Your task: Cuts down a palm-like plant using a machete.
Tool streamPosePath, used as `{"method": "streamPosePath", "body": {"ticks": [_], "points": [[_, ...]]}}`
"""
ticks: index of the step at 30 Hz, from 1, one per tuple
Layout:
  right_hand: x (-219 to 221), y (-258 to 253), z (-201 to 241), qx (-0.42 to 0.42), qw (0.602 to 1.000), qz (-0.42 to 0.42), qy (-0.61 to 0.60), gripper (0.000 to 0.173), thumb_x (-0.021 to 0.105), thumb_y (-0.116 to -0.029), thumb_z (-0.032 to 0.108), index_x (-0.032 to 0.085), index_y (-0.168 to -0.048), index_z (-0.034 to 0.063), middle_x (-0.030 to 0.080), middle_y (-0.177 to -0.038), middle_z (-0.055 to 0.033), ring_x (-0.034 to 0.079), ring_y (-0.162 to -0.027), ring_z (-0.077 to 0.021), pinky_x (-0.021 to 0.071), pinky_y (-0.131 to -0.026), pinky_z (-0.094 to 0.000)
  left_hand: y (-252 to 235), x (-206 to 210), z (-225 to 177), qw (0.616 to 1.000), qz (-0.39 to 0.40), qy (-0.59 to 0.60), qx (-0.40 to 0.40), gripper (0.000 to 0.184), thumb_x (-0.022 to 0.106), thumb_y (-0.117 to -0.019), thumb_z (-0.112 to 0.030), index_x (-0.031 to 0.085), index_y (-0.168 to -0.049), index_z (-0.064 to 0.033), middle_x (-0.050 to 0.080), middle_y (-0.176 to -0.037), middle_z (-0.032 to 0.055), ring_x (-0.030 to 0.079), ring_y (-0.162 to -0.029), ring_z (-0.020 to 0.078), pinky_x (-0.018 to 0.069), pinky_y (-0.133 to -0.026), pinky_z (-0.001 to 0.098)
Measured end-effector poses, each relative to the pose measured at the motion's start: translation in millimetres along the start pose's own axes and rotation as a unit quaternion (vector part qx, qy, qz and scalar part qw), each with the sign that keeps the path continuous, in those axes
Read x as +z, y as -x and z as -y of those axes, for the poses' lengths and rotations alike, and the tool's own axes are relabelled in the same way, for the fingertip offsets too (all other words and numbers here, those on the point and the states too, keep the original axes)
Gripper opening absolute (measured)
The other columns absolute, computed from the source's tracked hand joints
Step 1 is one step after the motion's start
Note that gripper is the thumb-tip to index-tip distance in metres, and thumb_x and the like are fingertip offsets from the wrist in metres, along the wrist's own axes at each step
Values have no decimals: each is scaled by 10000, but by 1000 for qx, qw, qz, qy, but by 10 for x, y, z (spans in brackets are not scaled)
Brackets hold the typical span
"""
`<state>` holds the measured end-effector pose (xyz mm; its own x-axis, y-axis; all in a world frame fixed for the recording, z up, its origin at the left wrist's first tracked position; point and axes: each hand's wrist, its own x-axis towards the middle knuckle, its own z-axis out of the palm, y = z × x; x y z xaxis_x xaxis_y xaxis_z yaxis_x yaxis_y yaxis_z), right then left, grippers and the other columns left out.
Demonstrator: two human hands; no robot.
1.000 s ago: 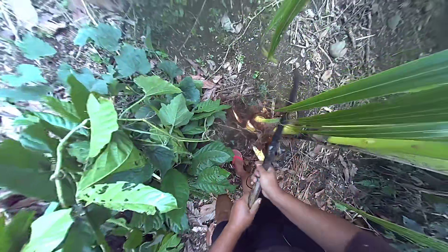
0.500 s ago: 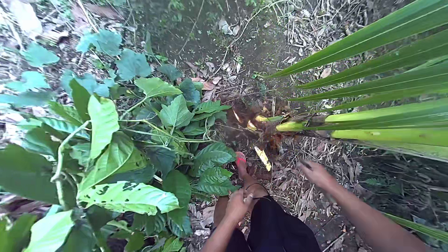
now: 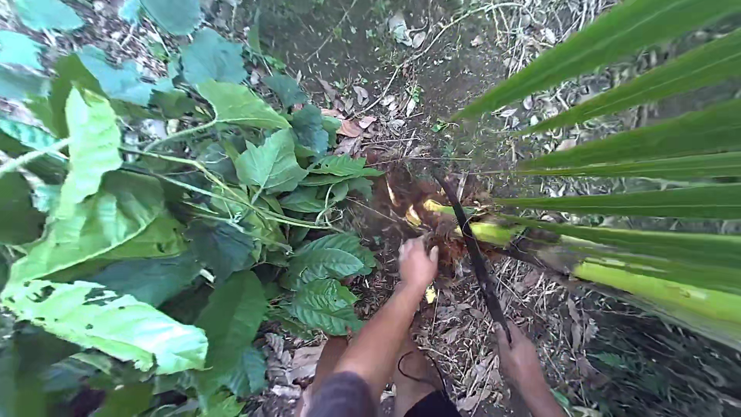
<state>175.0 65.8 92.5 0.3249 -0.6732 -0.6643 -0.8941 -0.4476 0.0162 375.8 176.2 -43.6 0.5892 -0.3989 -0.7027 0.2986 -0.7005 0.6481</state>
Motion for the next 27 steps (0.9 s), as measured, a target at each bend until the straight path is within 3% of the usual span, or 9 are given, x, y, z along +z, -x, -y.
{"method": "streamPosePath", "body": {"ticks": [4,7,10,14,17,21,24,27], "points": [[-115,-40,-205,-56,997,-9,-57,399,447,-1100,222,616,-1254,-105,716,-941,-248,716,-828,-382,575,-808,-591,-698,497,-233,998,0,40,53,598,546,-1057,-413,427,-1573,-135,473,-1558,166,459,-1430,377,426,-1139,572],[-262,-122,-319,-95,994,-21,-39,400,450,-1091,220,618,-1207,-125,706,-908,-247,710,-807,-381,575,-782,-583,-957,593,-40,991,-4,21,132,492,557,-1068,-372,537,-1499,-135,521,-1516,146,500,-1397,355,449,-1125,553],[-332,-224,-365,-126,992,-22,-4,389,458,-1082,210,636,-1183,-121,722,-905,-239,727,-807,-383,582,-786,-599,-1034,596,48,980,-27,-76,180,392,593,-1044,-216,599,-1410,-78,581,-1439,159,566,-1336,337,496,-1086,519],[-391,-248,-194,-93,992,37,80,424,423,-1096,206,574,-1339,-107,725,-1006,-267,726,-927,-437,556,-877,-639,-985,564,40,980,-74,-90,161,279,547,-1055,-159,698,-1237,-10,681,-1271,191,666,-1193,346,540,-1012,525],[-343,-265,-58,-62,989,53,127,443,426,-1099,198,492,-1467,-40,705,-1118,-304,704,-1023,-485,528,-924,-656,-897,502,-22,987,-61,-85,126,288,526,-1060,-170,694,-1241,-22,681,-1274,185,666,-1192,344,535,-1010,532],[-222,-258,-21,-55,992,44,105,453,455,-1084,167,460,-1496,-23,695,-1138,-308,706,-1004,-484,539,-903,-647,-848,380,-102,992,-21,-90,91,302,510,-1058,-147,679,-1285,-44,667,-1302,181,652,-1210,354,528,-1016,553],[-150,-292,75,-23,989,69,125,448,435,-1100,208,437,-1501,8,708,-1082,-285,716,-970,-468,554,-870,-629,-840,309,-109,984,5,-137,114,279,502,-1053,-119,689,-1240,-30,675,-1262,185,659,-1193,354,540,-997,543],[-53,-565,369,13,982,102,159,459,380,-1129,285,416,-1506,26,706,-1112,-252,712,-1043,-417,556,-926,-574,-836,272,-148,977,16,-167,130,252,526,-1025,-76,701,-1197,-21,686,-1223,188,664,-1177,357,546,-980,542]]}}
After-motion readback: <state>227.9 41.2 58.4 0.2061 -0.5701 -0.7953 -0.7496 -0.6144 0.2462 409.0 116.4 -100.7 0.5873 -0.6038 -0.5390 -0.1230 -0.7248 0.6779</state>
